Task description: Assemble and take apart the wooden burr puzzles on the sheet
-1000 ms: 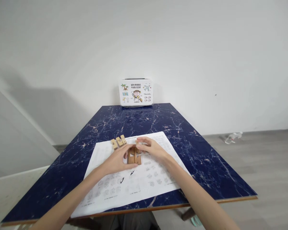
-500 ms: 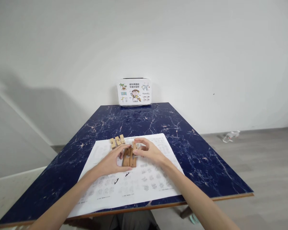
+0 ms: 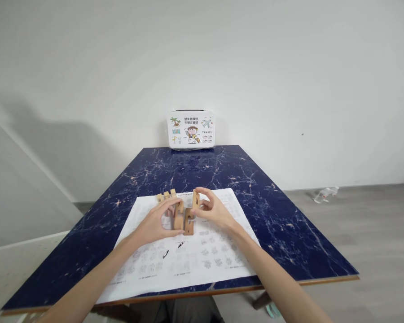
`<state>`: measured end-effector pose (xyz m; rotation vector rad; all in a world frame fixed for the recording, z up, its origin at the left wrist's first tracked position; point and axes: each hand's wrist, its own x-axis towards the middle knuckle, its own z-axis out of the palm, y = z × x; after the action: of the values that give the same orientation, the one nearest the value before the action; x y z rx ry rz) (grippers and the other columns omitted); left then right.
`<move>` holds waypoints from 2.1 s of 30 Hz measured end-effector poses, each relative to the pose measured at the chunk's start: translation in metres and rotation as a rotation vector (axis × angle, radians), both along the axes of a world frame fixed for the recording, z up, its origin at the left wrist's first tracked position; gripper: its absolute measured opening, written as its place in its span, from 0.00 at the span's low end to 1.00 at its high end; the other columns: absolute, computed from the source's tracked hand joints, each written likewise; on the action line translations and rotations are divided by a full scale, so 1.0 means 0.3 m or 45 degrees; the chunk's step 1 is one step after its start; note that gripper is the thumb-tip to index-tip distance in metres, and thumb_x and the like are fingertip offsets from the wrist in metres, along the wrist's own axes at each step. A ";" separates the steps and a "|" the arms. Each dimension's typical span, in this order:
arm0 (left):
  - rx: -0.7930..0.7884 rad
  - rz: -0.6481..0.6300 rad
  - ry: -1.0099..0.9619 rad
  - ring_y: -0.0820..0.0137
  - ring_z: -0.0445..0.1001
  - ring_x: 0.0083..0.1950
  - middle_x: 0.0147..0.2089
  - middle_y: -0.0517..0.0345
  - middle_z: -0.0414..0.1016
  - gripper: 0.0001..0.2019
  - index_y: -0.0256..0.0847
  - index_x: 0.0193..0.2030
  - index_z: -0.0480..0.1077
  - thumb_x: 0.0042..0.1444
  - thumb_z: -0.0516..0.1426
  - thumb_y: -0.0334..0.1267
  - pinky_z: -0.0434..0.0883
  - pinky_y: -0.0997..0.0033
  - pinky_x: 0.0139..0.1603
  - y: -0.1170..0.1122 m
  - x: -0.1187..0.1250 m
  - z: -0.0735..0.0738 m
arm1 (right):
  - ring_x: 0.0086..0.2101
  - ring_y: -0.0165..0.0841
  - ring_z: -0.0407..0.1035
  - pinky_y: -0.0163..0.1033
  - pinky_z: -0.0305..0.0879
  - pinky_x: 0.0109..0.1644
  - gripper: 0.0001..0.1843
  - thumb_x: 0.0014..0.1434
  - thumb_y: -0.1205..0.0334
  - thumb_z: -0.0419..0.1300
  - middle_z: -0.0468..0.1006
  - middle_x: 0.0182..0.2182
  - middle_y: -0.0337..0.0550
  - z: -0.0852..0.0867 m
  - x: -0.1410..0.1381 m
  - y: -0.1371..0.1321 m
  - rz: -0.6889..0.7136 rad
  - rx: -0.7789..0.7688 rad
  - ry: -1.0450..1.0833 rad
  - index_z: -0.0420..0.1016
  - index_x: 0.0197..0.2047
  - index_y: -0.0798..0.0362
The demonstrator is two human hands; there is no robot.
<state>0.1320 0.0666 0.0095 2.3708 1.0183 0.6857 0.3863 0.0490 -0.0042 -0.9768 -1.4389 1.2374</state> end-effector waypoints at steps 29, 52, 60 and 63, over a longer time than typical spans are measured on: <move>0.002 0.044 -0.185 0.65 0.77 0.44 0.64 0.49 0.71 0.42 0.50 0.70 0.57 0.51 0.70 0.50 0.77 0.57 0.51 -0.015 0.022 -0.013 | 0.24 0.30 0.64 0.39 0.62 0.31 0.24 0.64 0.39 0.62 0.75 0.27 0.38 -0.006 -0.004 -0.005 -0.118 0.126 -0.096 0.77 0.47 0.52; -0.038 0.062 -0.291 0.63 0.77 0.45 0.65 0.46 0.71 0.43 0.48 0.68 0.60 0.48 0.72 0.50 0.77 0.52 0.53 -0.021 0.033 -0.017 | 0.31 0.35 0.75 0.42 0.72 0.38 0.17 0.65 0.44 0.63 0.81 0.33 0.43 -0.016 -0.050 -0.024 -0.075 0.231 -0.070 0.73 0.41 0.50; -0.007 0.075 -0.386 0.60 0.79 0.49 0.58 0.48 0.75 0.40 0.47 0.67 0.63 0.49 0.72 0.48 0.78 0.50 0.55 -0.019 0.044 -0.008 | 0.34 0.38 0.78 0.46 0.76 0.43 0.20 0.61 0.42 0.67 0.81 0.37 0.45 0.001 -0.040 -0.013 -0.130 0.140 0.104 0.72 0.42 0.50; -0.043 0.058 -0.430 0.59 0.80 0.52 0.65 0.46 0.69 0.40 0.49 0.68 0.61 0.51 0.71 0.48 0.79 0.49 0.57 -0.017 0.045 -0.019 | 0.34 0.38 0.77 0.46 0.76 0.45 0.19 0.62 0.42 0.66 0.81 0.37 0.44 0.010 -0.034 -0.018 -0.112 0.152 0.113 0.74 0.42 0.50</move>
<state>0.1456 0.0614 0.0037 2.1128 0.9278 1.0350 0.3761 0.0436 -0.0012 -0.8840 -1.3704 1.1046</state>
